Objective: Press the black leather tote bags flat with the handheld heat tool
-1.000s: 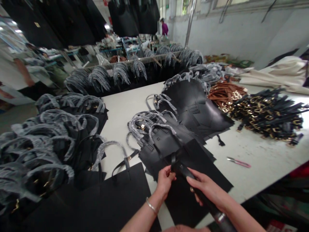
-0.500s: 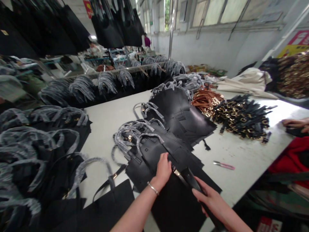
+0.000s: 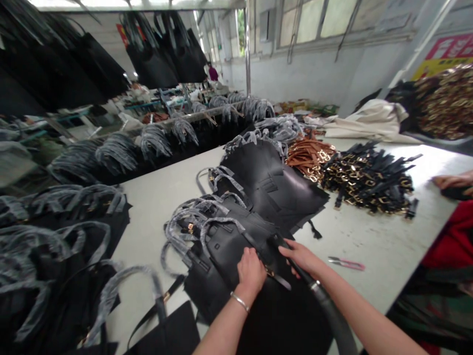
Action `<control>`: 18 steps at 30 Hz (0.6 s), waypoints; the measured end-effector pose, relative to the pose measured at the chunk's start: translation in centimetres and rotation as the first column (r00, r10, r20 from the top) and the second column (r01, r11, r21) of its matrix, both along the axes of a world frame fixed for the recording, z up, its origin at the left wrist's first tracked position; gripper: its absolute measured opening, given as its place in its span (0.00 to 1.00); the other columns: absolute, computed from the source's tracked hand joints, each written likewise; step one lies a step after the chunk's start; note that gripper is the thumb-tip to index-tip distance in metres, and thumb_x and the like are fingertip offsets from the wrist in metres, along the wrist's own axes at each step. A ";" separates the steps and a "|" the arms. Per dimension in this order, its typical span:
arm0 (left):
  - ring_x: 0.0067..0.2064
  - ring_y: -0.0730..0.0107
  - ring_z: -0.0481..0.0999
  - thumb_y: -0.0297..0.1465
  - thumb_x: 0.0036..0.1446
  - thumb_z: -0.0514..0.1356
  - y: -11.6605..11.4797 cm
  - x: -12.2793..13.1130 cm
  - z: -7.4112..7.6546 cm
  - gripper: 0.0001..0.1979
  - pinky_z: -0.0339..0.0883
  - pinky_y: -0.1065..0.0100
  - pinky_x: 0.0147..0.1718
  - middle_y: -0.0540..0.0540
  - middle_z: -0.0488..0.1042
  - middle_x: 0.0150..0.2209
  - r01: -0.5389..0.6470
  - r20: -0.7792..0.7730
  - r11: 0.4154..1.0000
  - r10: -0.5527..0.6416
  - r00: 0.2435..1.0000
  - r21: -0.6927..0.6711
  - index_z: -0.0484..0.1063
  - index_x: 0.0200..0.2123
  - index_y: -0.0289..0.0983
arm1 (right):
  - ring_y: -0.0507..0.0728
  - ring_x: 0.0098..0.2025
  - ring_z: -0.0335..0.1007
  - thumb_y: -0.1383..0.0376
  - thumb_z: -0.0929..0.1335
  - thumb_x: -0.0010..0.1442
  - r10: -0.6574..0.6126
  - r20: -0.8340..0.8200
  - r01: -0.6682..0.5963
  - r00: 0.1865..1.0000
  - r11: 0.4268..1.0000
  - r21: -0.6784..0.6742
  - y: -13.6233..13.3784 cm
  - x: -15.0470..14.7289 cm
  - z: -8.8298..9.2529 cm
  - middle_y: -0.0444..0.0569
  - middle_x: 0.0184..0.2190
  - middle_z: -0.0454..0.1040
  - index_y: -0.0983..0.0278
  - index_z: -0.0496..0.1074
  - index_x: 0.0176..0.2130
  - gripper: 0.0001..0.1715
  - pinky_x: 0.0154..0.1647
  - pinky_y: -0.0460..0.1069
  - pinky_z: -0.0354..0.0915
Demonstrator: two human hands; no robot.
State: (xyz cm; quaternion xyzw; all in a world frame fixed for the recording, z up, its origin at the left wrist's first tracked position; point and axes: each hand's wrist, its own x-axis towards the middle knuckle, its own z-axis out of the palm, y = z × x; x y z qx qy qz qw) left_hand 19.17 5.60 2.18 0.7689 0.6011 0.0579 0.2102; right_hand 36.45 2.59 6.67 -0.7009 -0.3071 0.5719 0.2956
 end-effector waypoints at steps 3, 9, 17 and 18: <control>0.45 0.57 0.74 0.25 0.52 0.60 0.8 0.1 0.2 0.16 0.67 0.61 0.44 0.38 0.68 0.46 -0.017 0.024 0.994 0.020 1.000 -0.107 0.67 0.45 0.33 | 0.49 0.13 0.60 0.58 0.65 0.62 -0.023 0.055 0.019 0.998 0.998 0.059 1.8 -0.3 -0.1 0.37 0.18 0.64 0.63 0.56 0.63 0.32 0.11 0.43 0.57; 0.45 0.59 0.74 0.21 0.50 0.59 1.5 -0.2 -0.5 0.15 0.64 0.63 0.45 0.40 0.72 0.43 -0.078 0.170 0.978 0.112 0.979 -0.192 0.70 0.43 0.34 | 0.50 0.14 0.61 0.52 0.69 0.55 0.032 0.076 -0.040 0.997 0.994 0.097 -0.6 -0.9 1.7 0.37 0.19 0.65 0.63 0.57 0.63 0.42 0.12 0.44 0.58; 0.33 0.69 0.70 0.43 0.60 0.54 0.2 -3.6 0.2 0.17 0.63 0.69 0.34 0.49 0.69 0.29 -0.071 0.566 0.961 0.216 0.795 -0.267 0.68 0.26 0.36 | 0.57 0.19 0.65 0.46 0.72 0.46 -0.271 0.096 0.242 0.958 0.941 0.238 -10.2 2.9 7.6 0.43 0.19 0.67 0.61 0.55 0.64 0.53 0.18 0.50 0.65; 0.30 0.70 0.68 0.47 0.61 0.51 -0.2 -3.8 0.9 0.21 0.62 0.70 0.32 0.50 0.66 0.26 -0.068 0.652 0.947 0.267 0.710 -0.314 0.66 0.25 0.36 | 0.58 0.19 0.65 0.47 0.72 0.46 -0.339 0.106 0.303 0.935 0.916 0.263 -11.1 3.8 8.2 0.45 0.19 0.67 0.61 0.56 0.63 0.52 0.18 0.51 0.65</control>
